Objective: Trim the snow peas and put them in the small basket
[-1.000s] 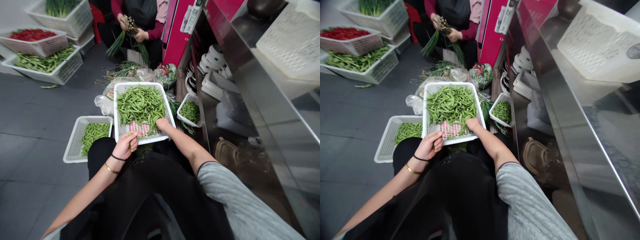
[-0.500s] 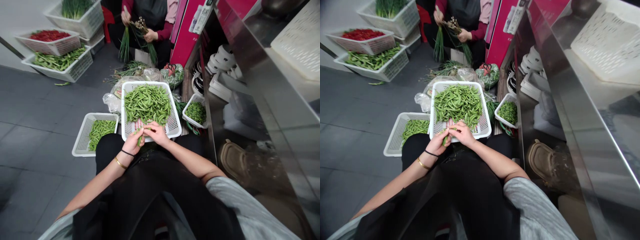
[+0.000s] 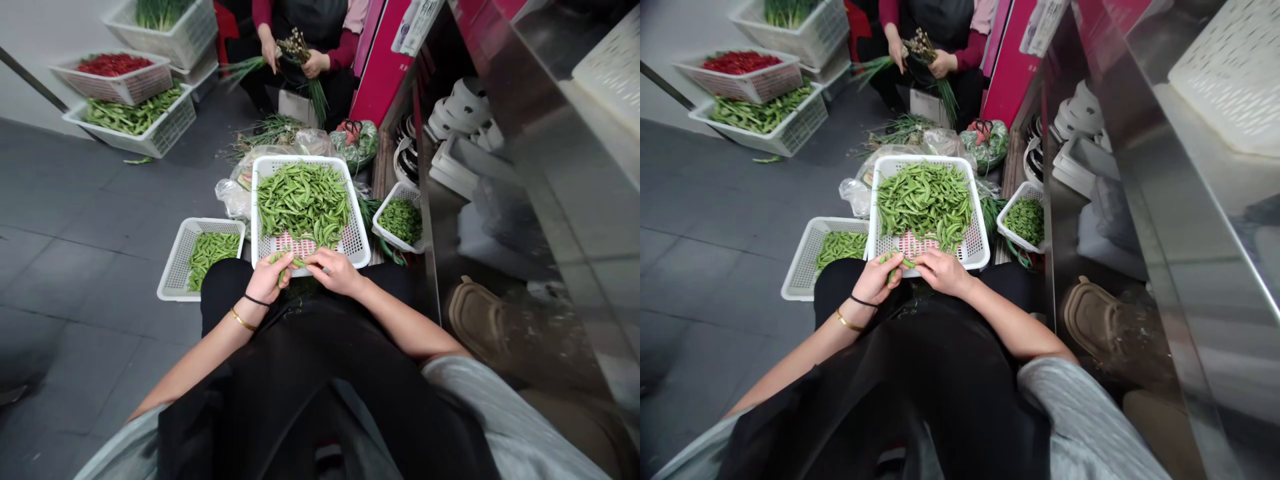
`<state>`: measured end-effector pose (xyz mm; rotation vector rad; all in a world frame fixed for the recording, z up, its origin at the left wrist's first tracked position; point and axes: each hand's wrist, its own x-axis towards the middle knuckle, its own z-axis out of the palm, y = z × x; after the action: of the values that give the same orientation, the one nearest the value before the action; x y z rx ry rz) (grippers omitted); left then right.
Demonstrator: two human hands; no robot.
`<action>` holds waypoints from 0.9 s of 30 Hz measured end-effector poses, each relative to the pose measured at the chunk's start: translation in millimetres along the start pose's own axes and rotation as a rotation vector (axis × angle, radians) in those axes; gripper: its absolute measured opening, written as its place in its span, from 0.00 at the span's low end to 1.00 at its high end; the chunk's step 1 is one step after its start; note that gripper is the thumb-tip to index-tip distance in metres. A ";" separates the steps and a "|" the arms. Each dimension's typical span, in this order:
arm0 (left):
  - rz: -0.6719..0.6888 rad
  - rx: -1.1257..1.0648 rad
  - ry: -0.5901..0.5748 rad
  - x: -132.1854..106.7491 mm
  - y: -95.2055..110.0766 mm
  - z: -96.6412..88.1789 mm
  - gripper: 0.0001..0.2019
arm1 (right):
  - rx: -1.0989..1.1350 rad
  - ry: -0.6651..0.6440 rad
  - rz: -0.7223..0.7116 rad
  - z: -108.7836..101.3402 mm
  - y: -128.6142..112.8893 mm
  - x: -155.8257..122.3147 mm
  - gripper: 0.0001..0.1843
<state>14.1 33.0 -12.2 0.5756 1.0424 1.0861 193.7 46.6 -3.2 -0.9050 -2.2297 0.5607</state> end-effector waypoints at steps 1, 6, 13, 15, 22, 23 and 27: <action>0.003 0.004 0.013 -0.1 -0.8 1.3 0.17 | -0.045 -0.013 -0.012 -0.8 -1.6 -0.5 0.09; -0.050 0.058 0.013 -1.8 -4.3 4.2 0.18 | 0.063 -0.150 0.107 -1.2 -7.9 1.1 0.08; -0.131 0.106 -0.212 -5.6 5.1 -1.3 0.15 | 0.731 -0.109 0.646 -11.0 12.6 6.1 0.10; -0.189 0.099 -0.273 -5.4 7.2 -3.1 0.14 | 0.715 0.006 0.658 -22.5 23.0 6.8 0.12; -0.251 0.174 -0.337 -3.4 7.8 -6.9 0.11 | -0.124 -0.225 0.158 -38.0 2.8 9.9 0.15; -0.245 0.227 -0.356 -4.1 9.1 -6.9 0.11 | -0.206 -0.320 0.096 -35.0 -1.9 10.6 0.13; -0.029 0.602 -0.492 -13.4 18.8 -3.9 0.07 | -0.089 -0.532 -0.017 -21.3 -6.4 10.3 0.12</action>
<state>1.3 27.8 6.6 1.2361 0.9239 0.5411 200.3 52.7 19.6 -0.8511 -2.7526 0.7692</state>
